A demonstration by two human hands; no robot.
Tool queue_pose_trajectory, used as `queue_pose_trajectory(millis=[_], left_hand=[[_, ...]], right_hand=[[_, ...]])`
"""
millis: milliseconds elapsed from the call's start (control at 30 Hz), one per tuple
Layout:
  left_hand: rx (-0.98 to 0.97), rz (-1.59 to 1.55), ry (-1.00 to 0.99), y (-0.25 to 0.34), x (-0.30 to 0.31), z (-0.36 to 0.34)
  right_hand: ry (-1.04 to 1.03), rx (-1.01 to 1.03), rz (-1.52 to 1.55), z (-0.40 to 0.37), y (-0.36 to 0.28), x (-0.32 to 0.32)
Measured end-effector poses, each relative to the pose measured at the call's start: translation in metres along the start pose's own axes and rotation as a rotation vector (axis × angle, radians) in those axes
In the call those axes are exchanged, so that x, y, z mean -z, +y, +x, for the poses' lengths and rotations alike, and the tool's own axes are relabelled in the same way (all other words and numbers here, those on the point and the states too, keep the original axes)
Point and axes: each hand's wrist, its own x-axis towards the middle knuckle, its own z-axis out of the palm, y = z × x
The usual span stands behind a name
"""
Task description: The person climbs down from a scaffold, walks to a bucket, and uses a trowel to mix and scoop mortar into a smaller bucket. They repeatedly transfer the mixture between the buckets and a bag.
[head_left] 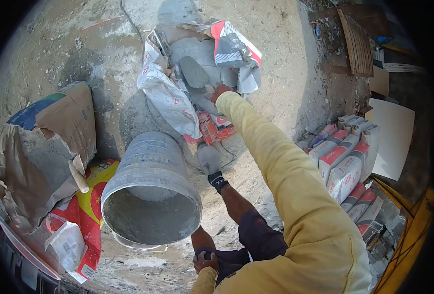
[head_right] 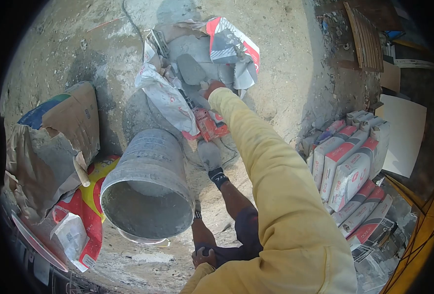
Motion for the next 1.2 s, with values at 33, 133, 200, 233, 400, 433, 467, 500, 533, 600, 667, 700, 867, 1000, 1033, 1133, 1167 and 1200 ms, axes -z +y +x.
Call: queue_pose_trajectory(millis=[33,133,200,233,400,433,467,500,533,600,667,700,867,1000,1033,1133,1167,1200], left_hand=[[-0.002,0.002,0.006,0.001,-0.001,-0.001],[-0.004,0.006,0.016,0.003,-0.003,-0.001],[-0.016,0.008,0.017,0.003,-0.004,0.0],[-0.027,0.004,0.018,0.004,-0.004,0.001],[-0.022,0.024,0.007,0.009,0.001,-0.001],[-0.037,0.021,0.017,0.014,0.001,-0.001],[-0.038,0.024,0.015,0.019,0.001,-0.001],[-0.032,0.031,0.017,0.022,0.003,-0.003],[-0.028,0.039,0.019,0.023,0.005,-0.004],[-0.046,0.05,0.026,0.017,0.001,-0.001],[-0.062,0.055,0.03,0.015,-0.001,0.001],[-0.056,0.054,0.032,0.015,-0.001,0.001],[-0.048,0.063,0.027,0.017,-0.001,0.001],[-0.053,0.014,0.029,0.015,0.002,0.0],[-0.059,-0.005,0.032,0.014,0.001,0.0],[-0.074,-0.017,0.059,0.009,-0.006,0.001],[-0.074,-0.022,0.052,0.008,-0.008,0.001],[-0.074,-0.024,0.052,0.007,-0.009,0.001]], right_hand=[[-0.146,0.069,0.175,0.01,0.001,0.003],[-0.413,0.011,0.457,0.021,-0.018,0.018],[-0.532,-0.129,0.559,0.027,-0.03,0.019],[-0.564,-0.135,0.815,0.036,-0.035,0.014],[-0.536,-0.153,1.025,0.045,-0.053,-0.005],[-0.449,-0.113,0.985,0.04,-0.055,-0.009],[-0.363,-0.07,0.943,0.037,-0.058,-0.01],[-0.305,-0.037,0.782,0.036,-0.06,-0.01],[-0.304,-0.043,0.782,0.033,-0.06,-0.01],[-0.22,-0.103,0.659,0.03,-0.063,-0.005],[-0.205,-0.109,0.619,0.055,-0.045,-0.041],[-0.081,0.048,0.345,0.083,-0.025,-0.077],[-0.038,-0.083,0.326,0.056,-0.033,-0.024],[0.009,-0.24,0.375,0.039,-0.042,-0.016],[0.085,-0.259,0.336,0.038,-0.042,-0.018],[-0.077,-0.279,0.314,0.037,-0.034,-0.013],[-0.077,-0.277,0.305,0.035,-0.031,-0.013],[-0.048,-0.28,0.281,0.032,-0.03,-0.013]])
